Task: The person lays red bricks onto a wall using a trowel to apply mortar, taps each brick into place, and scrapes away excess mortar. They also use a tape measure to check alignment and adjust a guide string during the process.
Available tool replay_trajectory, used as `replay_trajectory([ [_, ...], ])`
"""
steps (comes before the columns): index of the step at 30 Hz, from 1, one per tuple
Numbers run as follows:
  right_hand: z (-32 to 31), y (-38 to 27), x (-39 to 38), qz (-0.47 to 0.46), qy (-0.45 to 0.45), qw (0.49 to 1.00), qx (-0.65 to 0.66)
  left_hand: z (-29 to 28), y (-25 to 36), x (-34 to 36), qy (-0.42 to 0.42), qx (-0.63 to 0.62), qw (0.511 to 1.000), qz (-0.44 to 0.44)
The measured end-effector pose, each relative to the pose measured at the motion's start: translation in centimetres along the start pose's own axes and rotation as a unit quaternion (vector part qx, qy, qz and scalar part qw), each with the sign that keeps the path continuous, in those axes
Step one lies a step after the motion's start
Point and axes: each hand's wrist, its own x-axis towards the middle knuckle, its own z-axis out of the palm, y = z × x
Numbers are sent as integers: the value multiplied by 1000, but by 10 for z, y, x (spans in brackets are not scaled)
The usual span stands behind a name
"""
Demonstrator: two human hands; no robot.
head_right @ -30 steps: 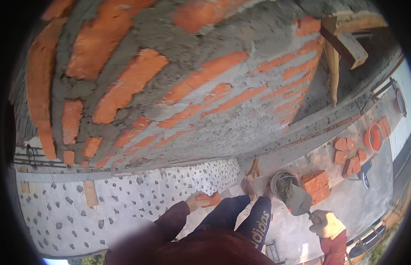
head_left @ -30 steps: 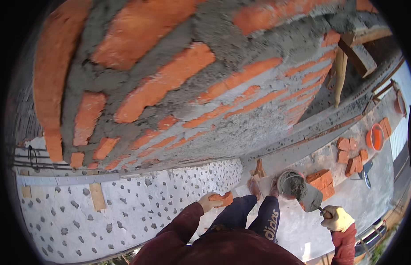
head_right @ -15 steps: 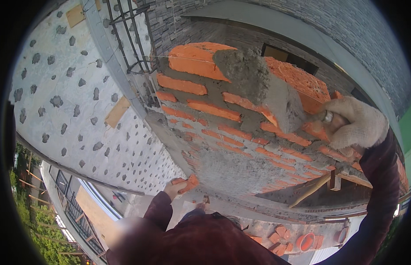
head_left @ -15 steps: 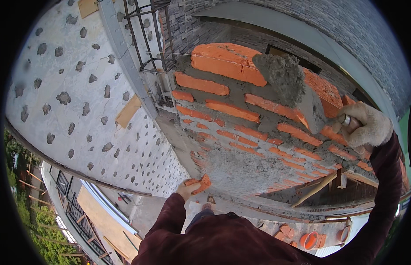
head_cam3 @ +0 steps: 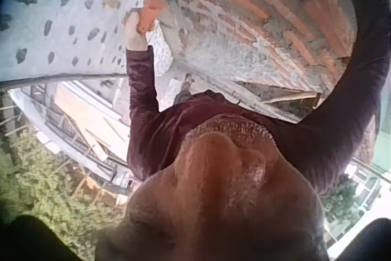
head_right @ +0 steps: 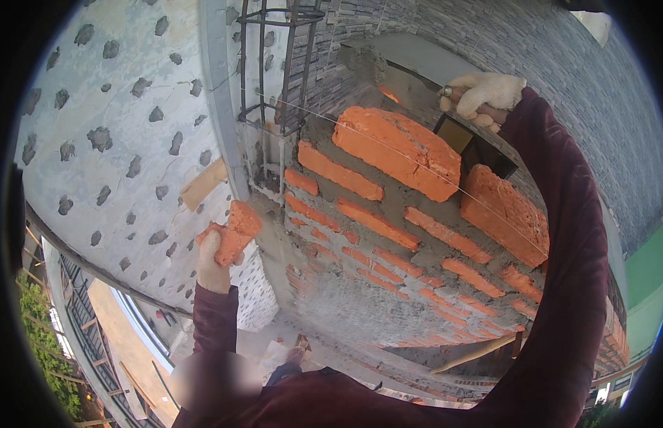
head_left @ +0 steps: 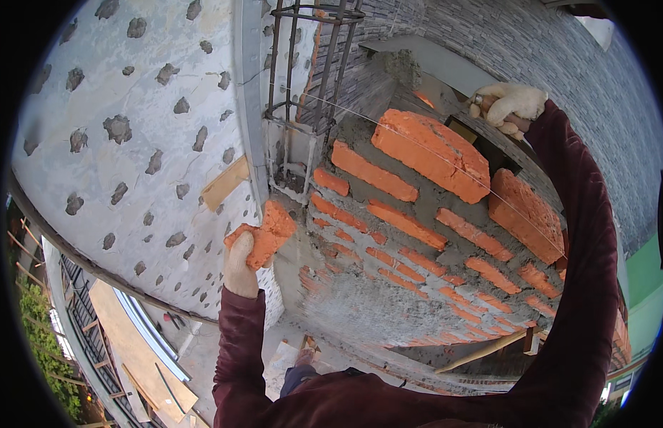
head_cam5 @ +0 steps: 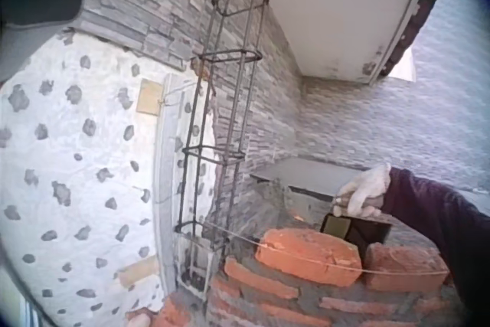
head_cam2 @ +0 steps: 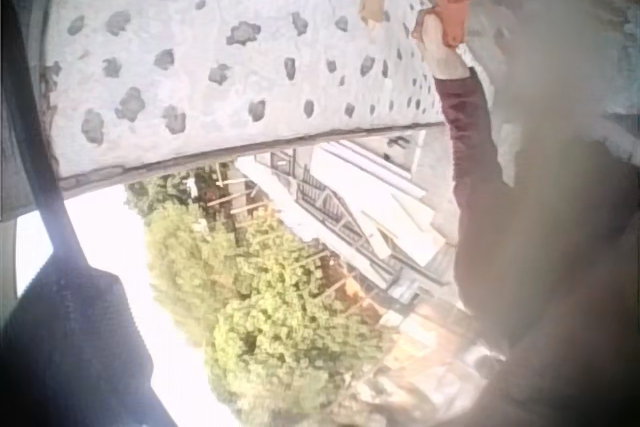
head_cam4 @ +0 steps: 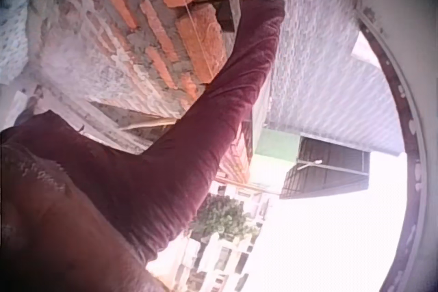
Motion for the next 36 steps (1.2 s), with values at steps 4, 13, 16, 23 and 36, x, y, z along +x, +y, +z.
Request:
replay_trajectory([
  [4, -6, 6, 41, 25, -29, 999, 11, -8, -17, -34, 101, -4, 994, -43],
  [13, 0, 23, 89, 35, -81, 996, -8, -57, -47, -66, 61, 54, 987, -140],
  [16, 5, 16, 87, 38, -99, 994, -30, -66, -56, -73, 95, 53, 981, -161],
  [23, 22, -3, 81, -14, -77, 982, -169, -82, -63, -75, 68, 65, 979, -179],
  [36, 79, -31, 32, -174, 161, 887, -396, 26, -55, 22, -52, -1, 989, -140],
])
